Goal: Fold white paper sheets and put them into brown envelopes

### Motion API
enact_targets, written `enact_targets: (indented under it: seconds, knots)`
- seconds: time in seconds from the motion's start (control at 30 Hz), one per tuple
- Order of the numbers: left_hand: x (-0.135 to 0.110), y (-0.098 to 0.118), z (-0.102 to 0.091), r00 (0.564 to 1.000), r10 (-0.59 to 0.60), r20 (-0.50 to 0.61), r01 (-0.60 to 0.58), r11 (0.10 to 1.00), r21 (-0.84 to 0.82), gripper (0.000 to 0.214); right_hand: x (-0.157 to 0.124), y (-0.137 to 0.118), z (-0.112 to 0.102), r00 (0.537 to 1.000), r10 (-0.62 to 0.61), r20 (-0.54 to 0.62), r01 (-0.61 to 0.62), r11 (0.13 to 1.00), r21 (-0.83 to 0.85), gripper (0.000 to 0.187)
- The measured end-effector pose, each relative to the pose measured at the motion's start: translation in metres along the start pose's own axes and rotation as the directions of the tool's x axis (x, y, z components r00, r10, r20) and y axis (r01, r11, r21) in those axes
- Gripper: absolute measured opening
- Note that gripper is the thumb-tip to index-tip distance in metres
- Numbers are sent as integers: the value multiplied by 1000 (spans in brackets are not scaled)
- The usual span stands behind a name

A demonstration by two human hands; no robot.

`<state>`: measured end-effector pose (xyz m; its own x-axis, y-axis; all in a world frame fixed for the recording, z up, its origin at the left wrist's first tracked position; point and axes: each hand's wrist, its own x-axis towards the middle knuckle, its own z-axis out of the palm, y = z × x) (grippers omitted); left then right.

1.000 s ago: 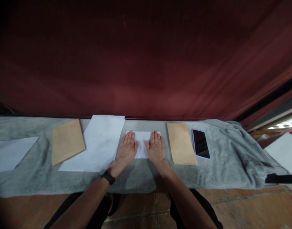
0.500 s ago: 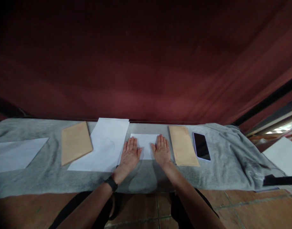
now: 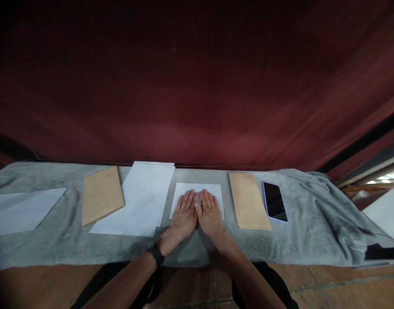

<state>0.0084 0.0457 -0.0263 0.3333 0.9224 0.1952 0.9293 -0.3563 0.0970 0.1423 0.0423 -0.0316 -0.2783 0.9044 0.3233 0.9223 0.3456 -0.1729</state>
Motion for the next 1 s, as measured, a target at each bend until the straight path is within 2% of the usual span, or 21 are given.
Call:
enact_targets:
  seconds: [0.23, 0.5, 0.63, 0.77, 0.87, 1.0]
  knots:
    - [1, -16, -3, 993, -117, -20, 117, 993, -7, 58, -1, 30, 0, 993, 77, -84, -86, 991, -108, 60]
    - [5, -20, -9, 976, -218, -24, 219, 974, 53, 60, -4, 39, -2, 984, 141, -112, -154, 981, -117, 63]
    - [15, -15, -8, 990, -131, -44, 131, 991, 3, 57, 8, 34, -8, 989, 114, -99, -120, 991, -61, 63]
    - [27, -9, -8, 999, -29, -26, 28, 999, -38, 56, 21, 22, -8, 999, 35, -14, -35, 999, 25, 57]
    - [33, -7, -8, 1000, -8, 8, 8, 999, -32, 56, 27, 15, -4, 999, 6, 36, -7, 999, 42, 54]
    - [36, -11, -6, 1000, -16, 19, 16, 1000, -9, 57, 32, 13, 1, 1000, 15, 26, -15, 1000, 8, 50]
